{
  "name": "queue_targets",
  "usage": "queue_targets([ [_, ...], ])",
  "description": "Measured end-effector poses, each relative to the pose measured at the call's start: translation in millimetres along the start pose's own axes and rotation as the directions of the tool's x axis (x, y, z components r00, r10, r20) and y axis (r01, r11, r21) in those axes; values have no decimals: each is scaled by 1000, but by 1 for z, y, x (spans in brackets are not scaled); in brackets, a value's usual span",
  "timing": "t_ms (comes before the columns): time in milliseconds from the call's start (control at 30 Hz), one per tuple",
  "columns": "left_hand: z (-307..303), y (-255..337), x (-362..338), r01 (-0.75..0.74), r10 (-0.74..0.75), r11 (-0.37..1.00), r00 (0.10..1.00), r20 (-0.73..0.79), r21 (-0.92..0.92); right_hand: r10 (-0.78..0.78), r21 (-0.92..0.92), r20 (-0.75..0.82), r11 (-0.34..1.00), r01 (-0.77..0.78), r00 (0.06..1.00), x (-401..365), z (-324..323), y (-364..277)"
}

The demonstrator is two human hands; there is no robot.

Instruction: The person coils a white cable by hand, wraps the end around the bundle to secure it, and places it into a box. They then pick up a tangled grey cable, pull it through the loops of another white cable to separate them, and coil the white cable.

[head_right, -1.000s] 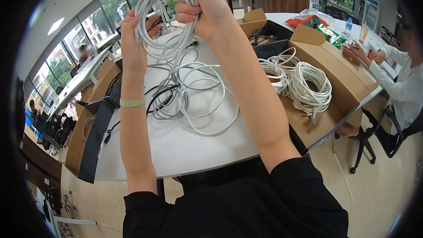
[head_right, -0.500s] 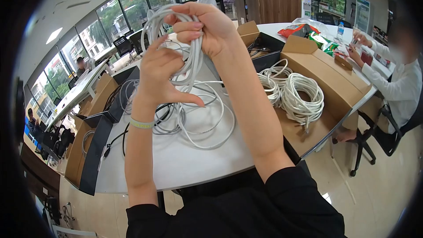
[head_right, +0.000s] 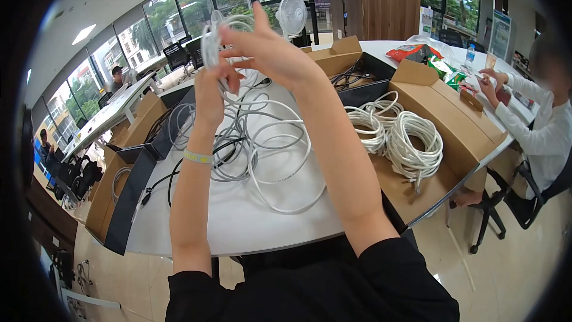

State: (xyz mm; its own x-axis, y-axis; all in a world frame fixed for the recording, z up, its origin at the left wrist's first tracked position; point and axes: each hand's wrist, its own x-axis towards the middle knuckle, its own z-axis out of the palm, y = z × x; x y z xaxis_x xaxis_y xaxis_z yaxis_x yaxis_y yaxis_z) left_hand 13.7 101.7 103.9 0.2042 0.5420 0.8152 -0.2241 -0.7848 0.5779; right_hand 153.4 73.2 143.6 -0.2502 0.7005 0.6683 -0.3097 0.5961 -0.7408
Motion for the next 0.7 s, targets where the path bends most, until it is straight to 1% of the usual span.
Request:
queue_targets([
  [33, -3, -4, 4, 5, -5, 1000, 1000, 2, 5, 1, 7, -2, 1000, -1, 1000, 0, -1, 4],
  [67, -5, -4, 8, 87, -124, 973, 978, -169, -213, 2, -172, 102, 985, 16, 995, -1, -2, 8],
  [100, -6, -3, 10, 120, -270, 895, 913, -305, -430, 21, -345, 204, 937, 52, 979, -1, -3, 10],
  [133, -12, 1, 10, 140, -277, 855, 938, -211, -499, 108, -435, 210, 901, -6, 972, 0, -5, 11],
  [167, -17, 3, 11, 138, -274, 857, 938, -211, -497, 105, -434, 211, 901, -3, 972, 1, -4, 11],
  [233, -25, 6, 11, 139, -256, 822, 956, -142, -552, 150, -658, 252, 751, 56, 956, 1, -3, 19],
  [267, -28, 6, 11, 139, -272, 819, 948, -164, -557, 102, -598, 219, 800, 51, 970, 3, -3, 25],
  [300, -30, 7, 12, 142, -274, 820, 948, -163, -555, 102, -595, 218, 802, 50, 971, 4, -4, 28],
  [367, -35, 9, 13, 93, -302, 739, 931, -205, -667, -6, -442, 189, 892, 91, 982, 8, -8, 34],
  [400, -40, 12, 13, 79, -326, 684, 922, -207, -725, -41, -439, 161, 892, 109, 986, 9, -10, 35],
  [433, -46, 14, 14, 76, -324, 685, 923, -210, -724, -42, -438, 165, 892, 111, 985, 10, -15, 35],
  [467, -52, 17, 15, 55, -331, 655, 918, -220, -754, 70, -585, 159, 810, 37, 985, 9, -20, 35],
  [500, -56, 20, 15, 37, -340, 623, 912, -228, -782, 178, -714, 132, 700, -31, 975, 7, -24, 35],
  [533, -61, 24, 15, 7, -327, 619, 911, -250, -785, 251, -793, 113, 605, -65, 961, 3, -28, 36],
  [567, -66, 29, 15, 7, -328, 620, 911, -251, -784, 252, -792, 113, 607, -66, 961, 2, -27, 34],
  [600, -73, 33, 15, -23, -307, 614, 914, -265, -789, 461, -770, 130, 605, -203, 878, 1, -26, 32],
  [633, -78, 37, 15, -55, -285, 606, 917, -280, -794, 644, -751, 155, 569, -334, 749, 1, -25, 30],
  [667, -81, 40, 16, -85, -261, 640, 910, -321, -763, 644, -751, 157, 570, -333, 749, 3, -25, 33],
  [700, -83, 43, 16, -85, -262, 641, 910, -322, -763, 604, -626, 204, 685, -372, 770, 5, -26, 39],
])
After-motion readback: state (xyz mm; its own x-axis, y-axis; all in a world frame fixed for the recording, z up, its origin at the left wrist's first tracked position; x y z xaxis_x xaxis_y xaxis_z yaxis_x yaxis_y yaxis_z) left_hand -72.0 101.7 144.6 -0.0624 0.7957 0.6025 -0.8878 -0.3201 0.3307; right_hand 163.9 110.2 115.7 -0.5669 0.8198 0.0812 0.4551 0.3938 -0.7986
